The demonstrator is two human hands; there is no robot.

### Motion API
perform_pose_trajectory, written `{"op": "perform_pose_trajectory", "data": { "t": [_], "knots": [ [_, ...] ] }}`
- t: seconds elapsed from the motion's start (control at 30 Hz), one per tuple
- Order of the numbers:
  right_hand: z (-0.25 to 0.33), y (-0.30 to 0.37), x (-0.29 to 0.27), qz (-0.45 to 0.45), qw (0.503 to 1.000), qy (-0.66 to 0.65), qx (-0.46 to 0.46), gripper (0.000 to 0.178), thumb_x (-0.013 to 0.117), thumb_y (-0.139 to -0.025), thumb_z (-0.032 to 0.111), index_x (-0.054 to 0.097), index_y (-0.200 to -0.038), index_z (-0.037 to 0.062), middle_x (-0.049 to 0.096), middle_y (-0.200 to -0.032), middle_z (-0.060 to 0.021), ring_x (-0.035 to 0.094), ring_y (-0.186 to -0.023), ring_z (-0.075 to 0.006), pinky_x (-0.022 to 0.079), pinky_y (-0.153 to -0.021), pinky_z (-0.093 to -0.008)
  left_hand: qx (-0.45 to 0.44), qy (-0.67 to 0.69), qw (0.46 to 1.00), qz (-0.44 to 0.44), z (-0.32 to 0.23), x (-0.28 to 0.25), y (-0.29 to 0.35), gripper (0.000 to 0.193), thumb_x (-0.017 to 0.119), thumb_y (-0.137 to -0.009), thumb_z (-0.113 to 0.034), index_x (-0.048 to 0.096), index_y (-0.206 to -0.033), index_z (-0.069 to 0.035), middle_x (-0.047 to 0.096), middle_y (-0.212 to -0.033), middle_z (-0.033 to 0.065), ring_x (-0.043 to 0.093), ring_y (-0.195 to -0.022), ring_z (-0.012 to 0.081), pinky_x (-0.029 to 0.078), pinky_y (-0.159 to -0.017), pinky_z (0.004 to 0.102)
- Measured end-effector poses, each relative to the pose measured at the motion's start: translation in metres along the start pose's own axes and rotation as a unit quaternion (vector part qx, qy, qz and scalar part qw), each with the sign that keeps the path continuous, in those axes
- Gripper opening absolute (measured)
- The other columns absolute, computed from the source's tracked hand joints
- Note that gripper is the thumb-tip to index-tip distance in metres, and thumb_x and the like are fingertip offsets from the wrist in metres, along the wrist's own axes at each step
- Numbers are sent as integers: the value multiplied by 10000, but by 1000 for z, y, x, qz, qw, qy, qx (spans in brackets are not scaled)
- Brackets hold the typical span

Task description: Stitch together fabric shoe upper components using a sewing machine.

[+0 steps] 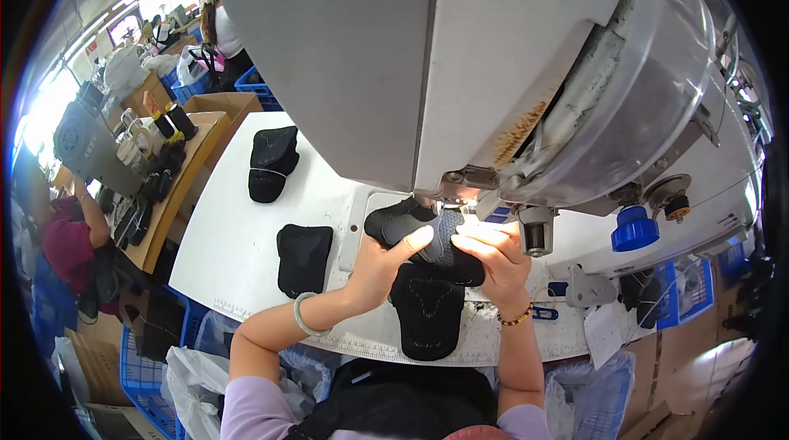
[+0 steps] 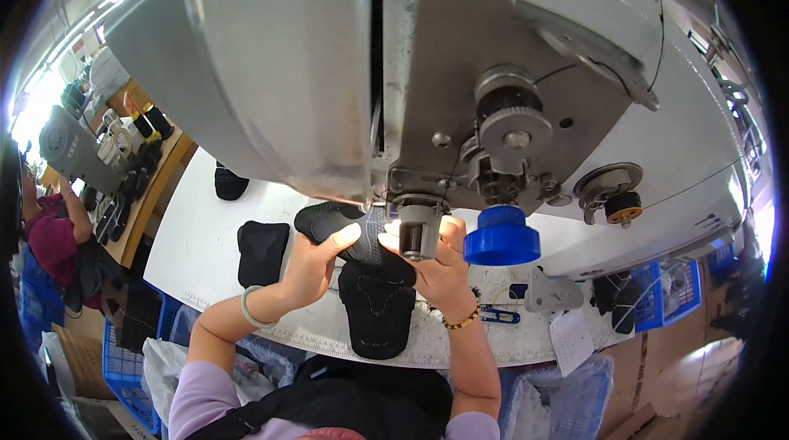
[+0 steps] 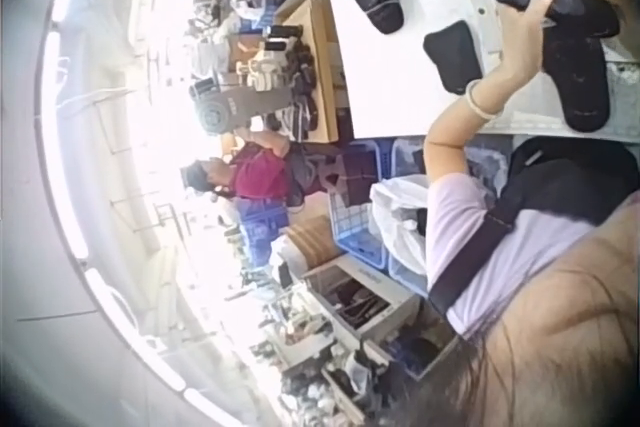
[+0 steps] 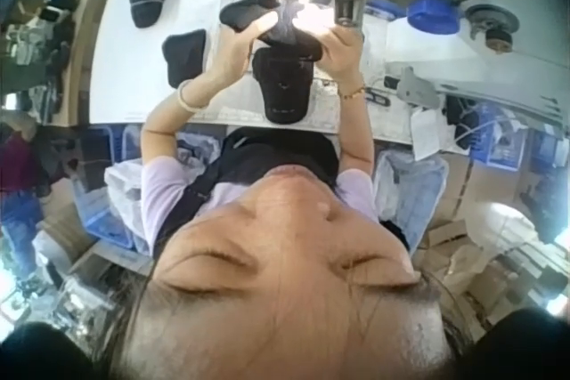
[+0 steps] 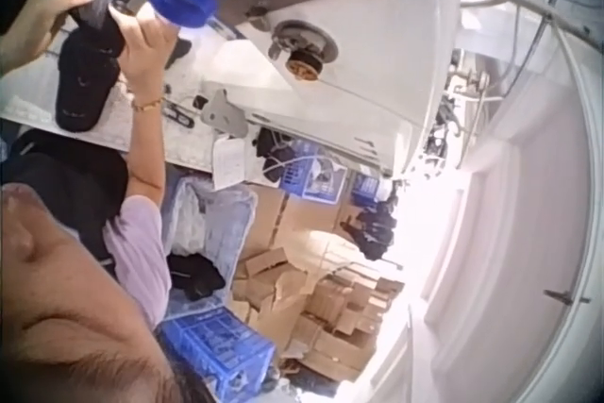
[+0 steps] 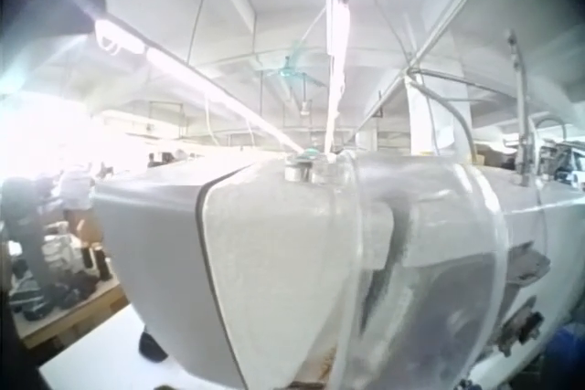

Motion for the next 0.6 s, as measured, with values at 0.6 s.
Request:
{"op": "perform_pose_trajectory", "data": {
  "t": [0.6],
  "knots": [
    [-44,29,11,104,983,-70,135,365,663,-684,-18,653,-1043,46,665,-1047,-35,533,-839,-164,426,-807,-272,24,-242,969,40,-25,19,-15,233,680,-802,-126,555,-946,8,595,-846,29,537,-776,72,457,-688,227]
  ]
}}
Point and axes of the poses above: each hand's wrist, its own y-axis away from the middle knuckle, its own x-axis out of the palm, z = x × y, the point moved 6 cm from there along -y, towards the middle knuckle
